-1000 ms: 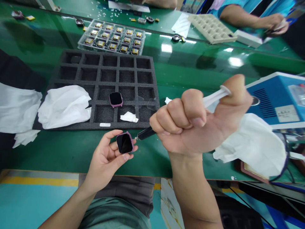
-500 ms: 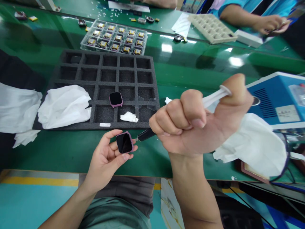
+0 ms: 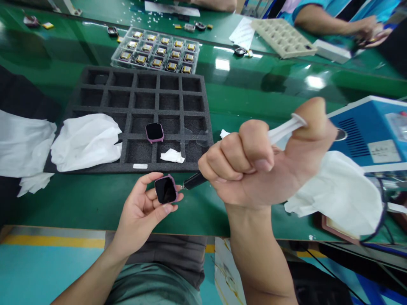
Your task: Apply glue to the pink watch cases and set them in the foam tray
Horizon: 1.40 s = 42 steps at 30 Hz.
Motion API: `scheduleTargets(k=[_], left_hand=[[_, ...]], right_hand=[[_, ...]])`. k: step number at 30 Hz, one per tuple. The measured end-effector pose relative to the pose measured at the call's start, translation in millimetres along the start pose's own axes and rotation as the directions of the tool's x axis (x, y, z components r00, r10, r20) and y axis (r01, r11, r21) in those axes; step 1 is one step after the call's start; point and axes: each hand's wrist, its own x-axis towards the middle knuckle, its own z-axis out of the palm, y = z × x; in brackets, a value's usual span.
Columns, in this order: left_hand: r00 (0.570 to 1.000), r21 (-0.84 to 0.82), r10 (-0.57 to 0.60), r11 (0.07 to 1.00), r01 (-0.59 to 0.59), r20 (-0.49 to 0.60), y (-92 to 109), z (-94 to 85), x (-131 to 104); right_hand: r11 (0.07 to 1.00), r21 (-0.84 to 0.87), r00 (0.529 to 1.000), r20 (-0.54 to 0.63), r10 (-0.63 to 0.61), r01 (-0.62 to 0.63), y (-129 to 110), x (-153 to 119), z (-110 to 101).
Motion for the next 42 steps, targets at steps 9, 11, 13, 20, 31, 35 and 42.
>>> scheduleTargets(k=[9, 11, 13, 20, 31, 35, 42], left_hand=[[1.000, 0.006, -0.003, 1.000, 0.003, -0.004, 0, 1.1, 0], [1.000, 0.006, 0.002, 1.000, -0.002, -0.001, 0, 0.9, 0], [1.000, 0.001, 0.008, 1.000, -0.008, 0.005, 0, 0.8, 0], [1.000, -0.008, 0.003, 1.000, -0.003, 0.004, 0, 0.6, 0], [1.000, -0.036, 0.014, 0.999, -0.013, 0.011, 0, -0.2, 1], [1.000, -0.024, 0.007, 1.000, -0.007, 0.004, 0, 0.5, 1], [1.000, -0.026, 0.016, 1.000, -0.015, 0.006, 0, 1.2, 1]], right_hand=[[1.000, -0.006, 0.993, 0.119, -0.008, 0.009, 0, 4, -2], [0.999, -0.008, 0.994, 0.101, -0.031, 0.032, 1, 4, -3], [0.999, -0.001, 0.990, 0.131, -0.046, 0.046, 1, 4, -4], [0.999, -0.033, 0.993, 0.116, 0.026, -0.022, -2, 4, -4], [0.999, 0.003, 0.998, 0.052, 0.042, -0.042, -3, 0, 7], [0.996, -0.003, 0.993, 0.081, 0.087, -0.087, -7, -4, 15], [0.992, -0.006, 0.992, -0.001, 0.129, -0.129, -9, -7, 26]])
